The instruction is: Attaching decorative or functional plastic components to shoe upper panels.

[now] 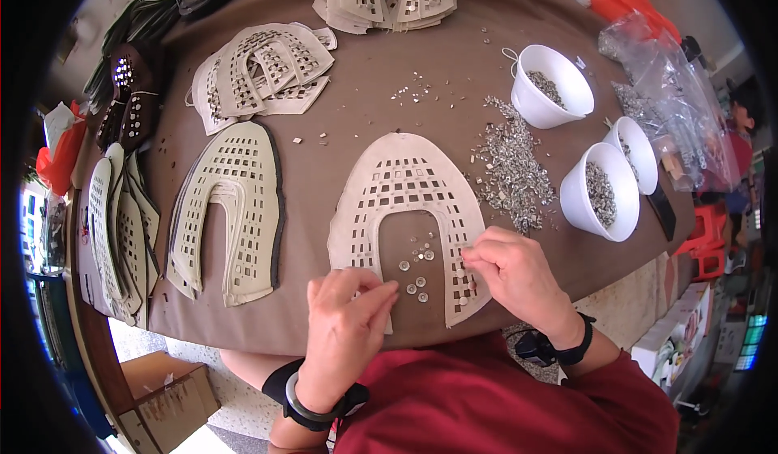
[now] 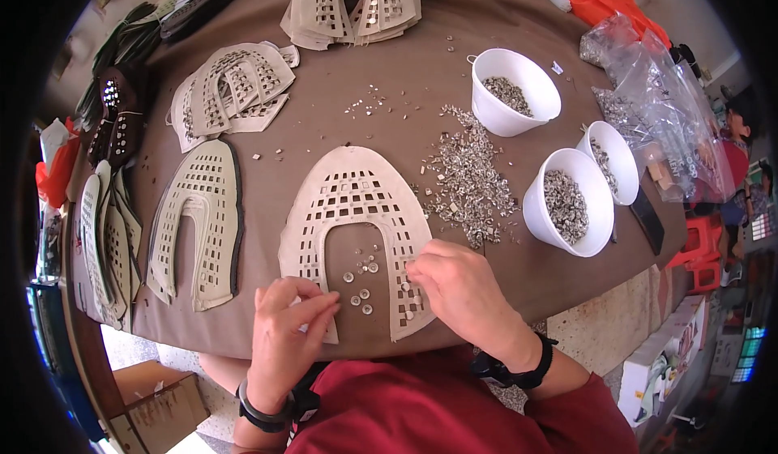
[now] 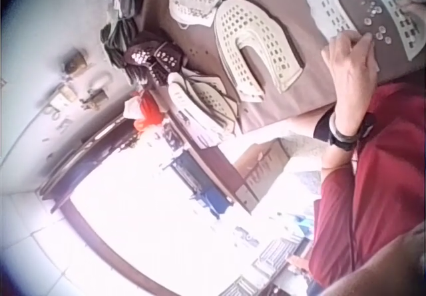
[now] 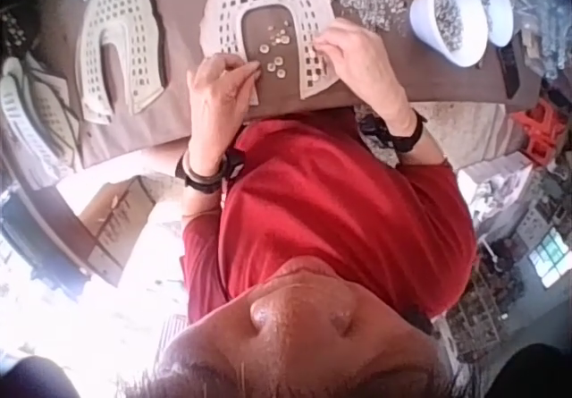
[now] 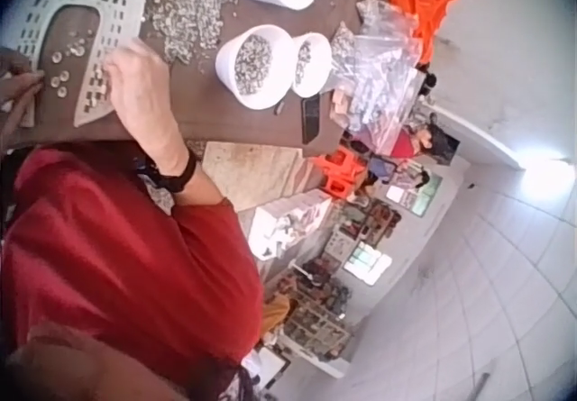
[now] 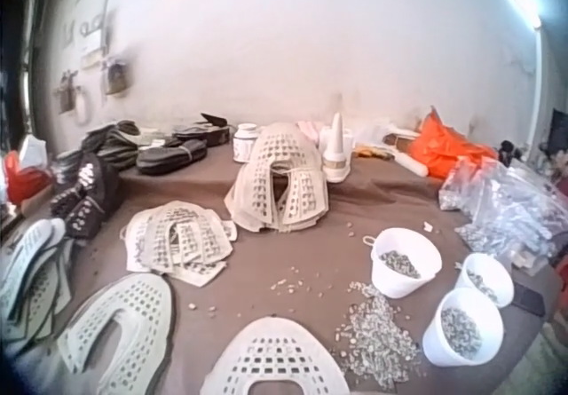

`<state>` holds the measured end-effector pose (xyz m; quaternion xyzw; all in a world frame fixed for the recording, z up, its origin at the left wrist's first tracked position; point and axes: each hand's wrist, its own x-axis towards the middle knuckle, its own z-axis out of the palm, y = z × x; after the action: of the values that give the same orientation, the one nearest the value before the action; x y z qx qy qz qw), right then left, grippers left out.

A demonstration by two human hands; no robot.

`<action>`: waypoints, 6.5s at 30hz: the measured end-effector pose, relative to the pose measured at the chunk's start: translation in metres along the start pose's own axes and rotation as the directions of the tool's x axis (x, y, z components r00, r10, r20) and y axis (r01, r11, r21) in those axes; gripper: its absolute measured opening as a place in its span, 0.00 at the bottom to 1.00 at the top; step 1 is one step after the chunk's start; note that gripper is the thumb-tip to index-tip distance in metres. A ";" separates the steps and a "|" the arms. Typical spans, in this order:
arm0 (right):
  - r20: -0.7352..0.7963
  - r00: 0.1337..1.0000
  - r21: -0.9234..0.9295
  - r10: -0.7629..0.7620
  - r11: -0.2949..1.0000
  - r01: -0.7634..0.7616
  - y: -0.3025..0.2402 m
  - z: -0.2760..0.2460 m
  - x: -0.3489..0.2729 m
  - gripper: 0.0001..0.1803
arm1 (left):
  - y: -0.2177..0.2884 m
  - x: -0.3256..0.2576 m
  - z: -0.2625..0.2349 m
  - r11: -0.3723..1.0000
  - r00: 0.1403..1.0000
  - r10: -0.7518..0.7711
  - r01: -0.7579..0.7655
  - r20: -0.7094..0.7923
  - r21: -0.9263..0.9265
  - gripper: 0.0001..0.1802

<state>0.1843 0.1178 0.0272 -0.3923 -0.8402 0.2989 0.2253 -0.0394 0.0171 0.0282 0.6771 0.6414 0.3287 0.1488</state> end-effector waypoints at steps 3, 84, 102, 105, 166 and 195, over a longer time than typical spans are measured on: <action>-0.029 0.999 -0.062 0.025 0.998 -0.027 -0.004 0.002 -0.002 0.02 | 0.003 0.001 0.009 0.999 0.999 0.033 -0.032 0.026 -0.033 0.10; 0.095 0.964 0.147 0.246 0.955 -0.258 -0.003 -0.004 0.035 0.03 | -0.010 -0.043 -0.003 0.993 0.990 -0.060 0.072 -0.125 0.095 0.10; -0.100 0.985 0.171 0.141 0.978 -0.123 -0.010 -0.009 0.020 0.04 | -0.010 -0.042 -0.001 0.995 0.995 0.003 0.006 -0.099 0.099 0.10; -0.102 0.985 0.170 0.136 0.978 -0.117 -0.014 -0.009 0.018 0.04 | -0.009 -0.043 -0.002 0.995 0.997 -0.003 0.010 -0.071 0.099 0.10; 0.325 0.944 0.095 -0.052 0.995 0.022 -0.065 0.068 0.059 0.07 | -0.006 -0.069 -0.001 0.994 0.998 0.059 -0.056 -0.025 0.097 0.25; 0.122 0.992 -0.165 -0.012 0.986 0.032 -0.031 0.026 0.023 0.04 | -0.005 0.008 0.033 0.988 0.989 0.081 -0.064 -0.120 0.141 0.07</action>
<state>0.1385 0.1115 0.0331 -0.3816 -0.8787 0.2482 0.1439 -0.0231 0.0327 0.0027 0.6865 0.6454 0.3312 0.0494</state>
